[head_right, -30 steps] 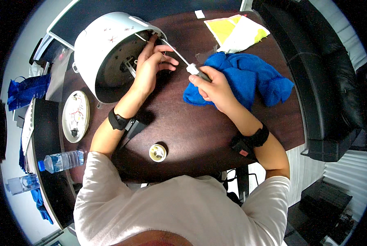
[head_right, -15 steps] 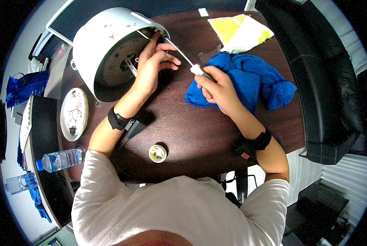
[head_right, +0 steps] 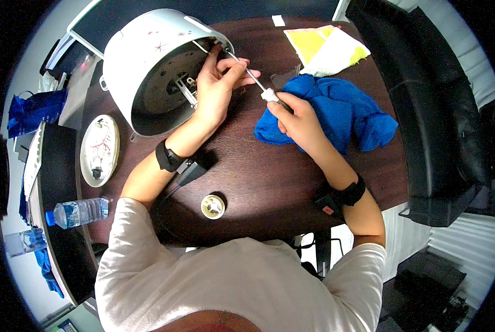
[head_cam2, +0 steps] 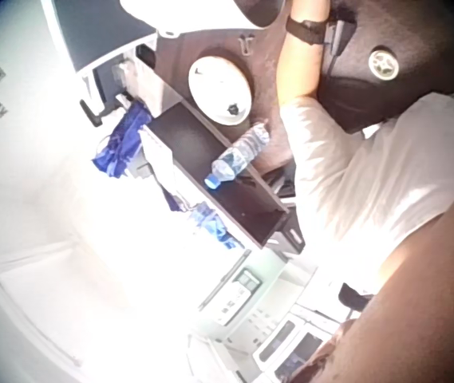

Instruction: The person works on a disassembled white cylindrical appliance on a table, using a screwdriver to tighten screws inside the housing. They wipe small metal parts with a blue cloth and place them on a plate before reinserting them into the device.

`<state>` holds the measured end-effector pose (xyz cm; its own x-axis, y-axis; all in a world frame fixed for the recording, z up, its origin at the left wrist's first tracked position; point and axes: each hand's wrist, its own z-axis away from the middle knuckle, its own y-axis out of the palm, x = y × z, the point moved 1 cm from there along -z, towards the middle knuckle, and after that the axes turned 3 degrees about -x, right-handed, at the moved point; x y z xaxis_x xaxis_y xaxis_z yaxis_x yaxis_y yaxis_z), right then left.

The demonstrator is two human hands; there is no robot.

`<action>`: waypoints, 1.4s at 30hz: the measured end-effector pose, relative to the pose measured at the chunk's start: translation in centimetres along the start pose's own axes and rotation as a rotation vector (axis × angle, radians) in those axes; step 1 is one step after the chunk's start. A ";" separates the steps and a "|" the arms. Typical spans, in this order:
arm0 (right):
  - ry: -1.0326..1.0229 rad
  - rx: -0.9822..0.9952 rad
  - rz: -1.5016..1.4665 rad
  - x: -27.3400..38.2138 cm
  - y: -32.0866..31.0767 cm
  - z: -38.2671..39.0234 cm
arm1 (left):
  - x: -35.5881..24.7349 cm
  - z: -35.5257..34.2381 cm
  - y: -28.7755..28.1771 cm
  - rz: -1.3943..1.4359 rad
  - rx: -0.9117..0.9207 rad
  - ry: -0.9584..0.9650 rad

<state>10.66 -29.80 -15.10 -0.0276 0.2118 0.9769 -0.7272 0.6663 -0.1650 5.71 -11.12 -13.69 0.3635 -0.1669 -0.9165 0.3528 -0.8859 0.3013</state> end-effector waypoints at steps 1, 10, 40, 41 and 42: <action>0.022 0.018 -0.081 0.1 0.0 -0.1 | 0.2 0.0 0.1 0.002 -0.012 0.006; 0.051 0.002 -0.347 0.8 0.4 -0.1 | 0.5 -0.5 0.5 0.033 -0.066 -0.020; -0.635 -0.527 0.631 0.9 -0.6 -1.2 | -0.7 0.2 -1.0 -0.151 0.008 0.041; -0.599 -0.499 0.606 0.8 -0.6 -1.2 | -0.8 0.3 -1.1 -0.197 0.004 0.025; -0.618 -0.484 0.576 0.7 -0.6 -1.1 | -0.9 0.4 -1.3 -0.237 0.012 0.020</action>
<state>11.82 -29.26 -14.52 -0.7463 0.2766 0.6054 -0.1328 0.8294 -0.5427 4.62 -9.97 -13.40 0.2887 0.0550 -0.9558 0.4200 -0.9044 0.0749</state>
